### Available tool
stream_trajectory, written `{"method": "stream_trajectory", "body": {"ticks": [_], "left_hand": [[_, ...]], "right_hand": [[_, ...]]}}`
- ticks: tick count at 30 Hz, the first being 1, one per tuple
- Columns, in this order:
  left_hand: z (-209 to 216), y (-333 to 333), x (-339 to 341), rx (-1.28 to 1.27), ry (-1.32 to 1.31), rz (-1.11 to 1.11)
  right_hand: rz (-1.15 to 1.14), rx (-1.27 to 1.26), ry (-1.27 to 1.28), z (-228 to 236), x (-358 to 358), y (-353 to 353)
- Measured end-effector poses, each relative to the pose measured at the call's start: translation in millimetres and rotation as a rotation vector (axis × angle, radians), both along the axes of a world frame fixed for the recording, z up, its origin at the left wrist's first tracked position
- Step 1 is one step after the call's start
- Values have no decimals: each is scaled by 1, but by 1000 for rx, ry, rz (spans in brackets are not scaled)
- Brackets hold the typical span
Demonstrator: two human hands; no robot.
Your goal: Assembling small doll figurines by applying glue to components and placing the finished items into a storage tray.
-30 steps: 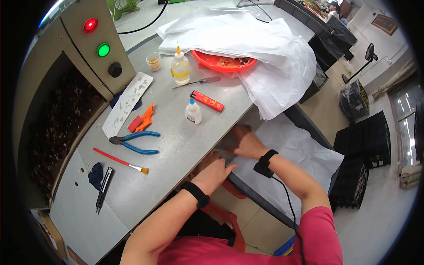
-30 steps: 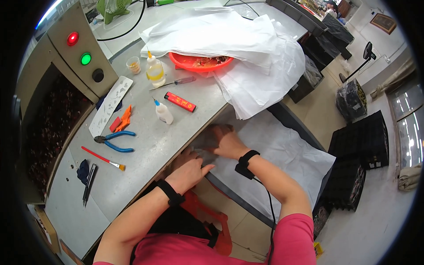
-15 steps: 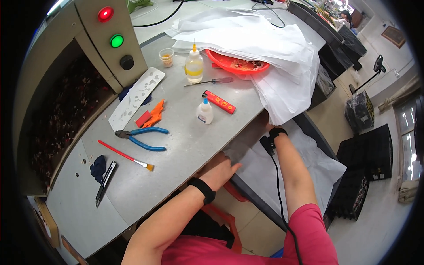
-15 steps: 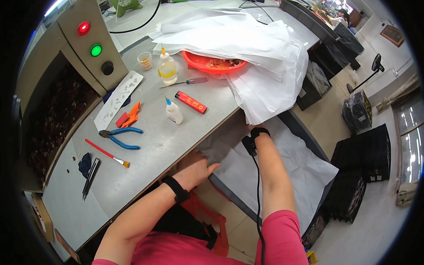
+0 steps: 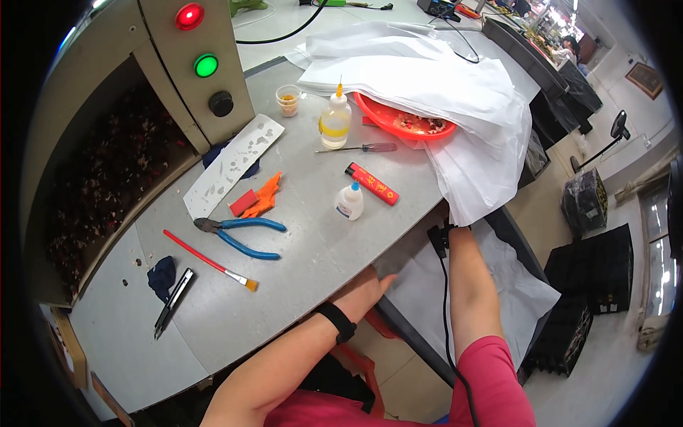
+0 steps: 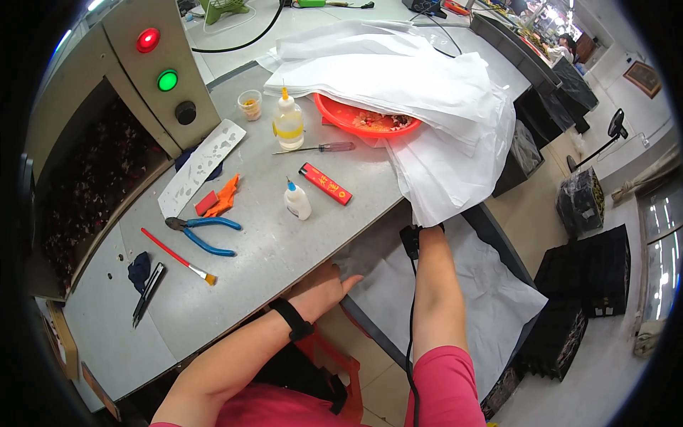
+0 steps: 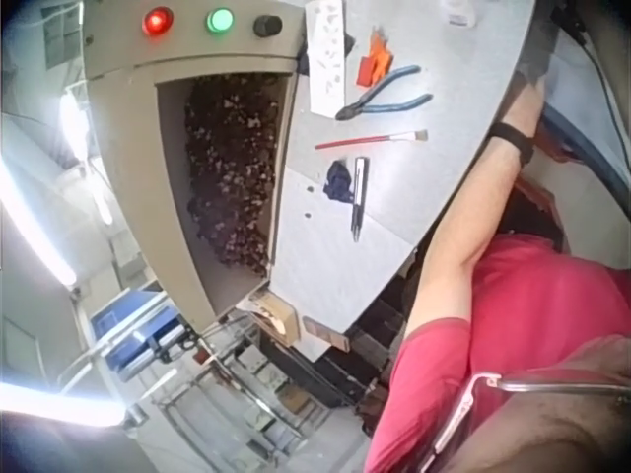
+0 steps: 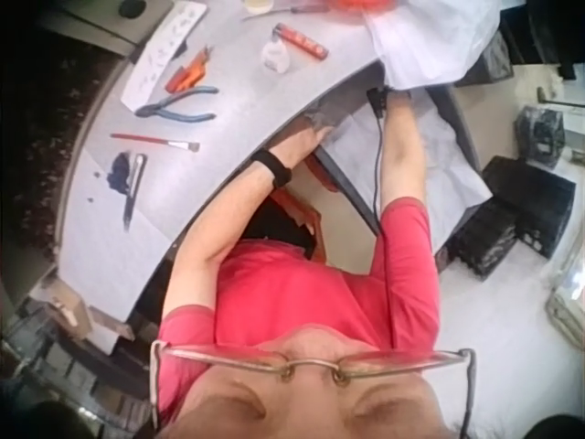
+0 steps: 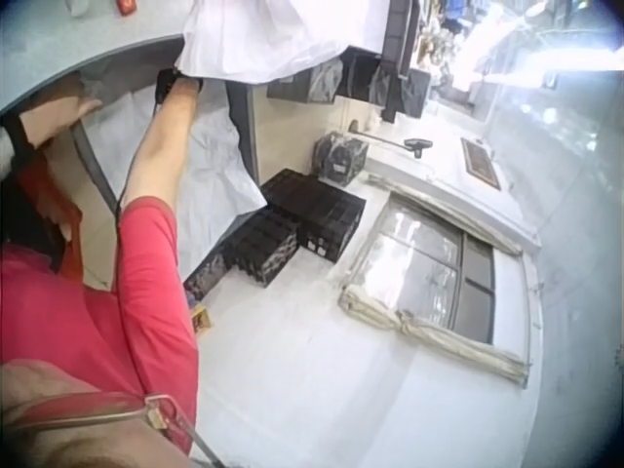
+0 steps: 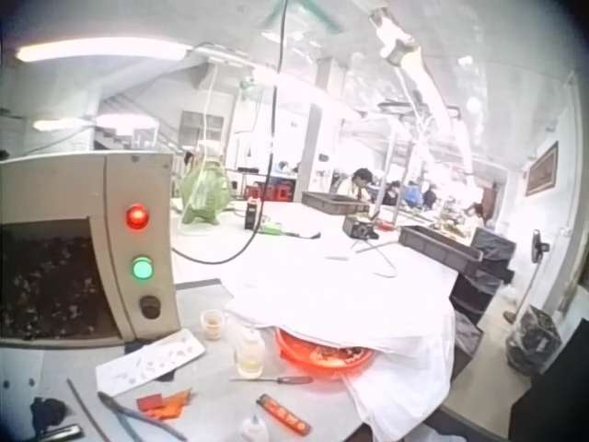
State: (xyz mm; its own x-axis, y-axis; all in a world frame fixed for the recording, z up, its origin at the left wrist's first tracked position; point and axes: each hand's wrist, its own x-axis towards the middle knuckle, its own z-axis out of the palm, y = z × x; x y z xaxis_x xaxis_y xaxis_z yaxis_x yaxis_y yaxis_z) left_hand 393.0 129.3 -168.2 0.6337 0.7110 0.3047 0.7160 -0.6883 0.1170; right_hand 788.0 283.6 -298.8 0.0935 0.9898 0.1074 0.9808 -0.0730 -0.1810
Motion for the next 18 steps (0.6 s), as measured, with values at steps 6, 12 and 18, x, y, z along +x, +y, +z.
{"method": "stream_trajectory", "body": {"ticks": [6,12,18], "left_hand": [[6,1,-4,-81,52,28],[19,10,-17,-373,115,-43],[34,10,-3,-482,74,-54]], "right_hand": [[43,109,28,-51,-23,-65],[160,67,97,42,-137,-88],[-113,138,69,73,-145,-112]]}}
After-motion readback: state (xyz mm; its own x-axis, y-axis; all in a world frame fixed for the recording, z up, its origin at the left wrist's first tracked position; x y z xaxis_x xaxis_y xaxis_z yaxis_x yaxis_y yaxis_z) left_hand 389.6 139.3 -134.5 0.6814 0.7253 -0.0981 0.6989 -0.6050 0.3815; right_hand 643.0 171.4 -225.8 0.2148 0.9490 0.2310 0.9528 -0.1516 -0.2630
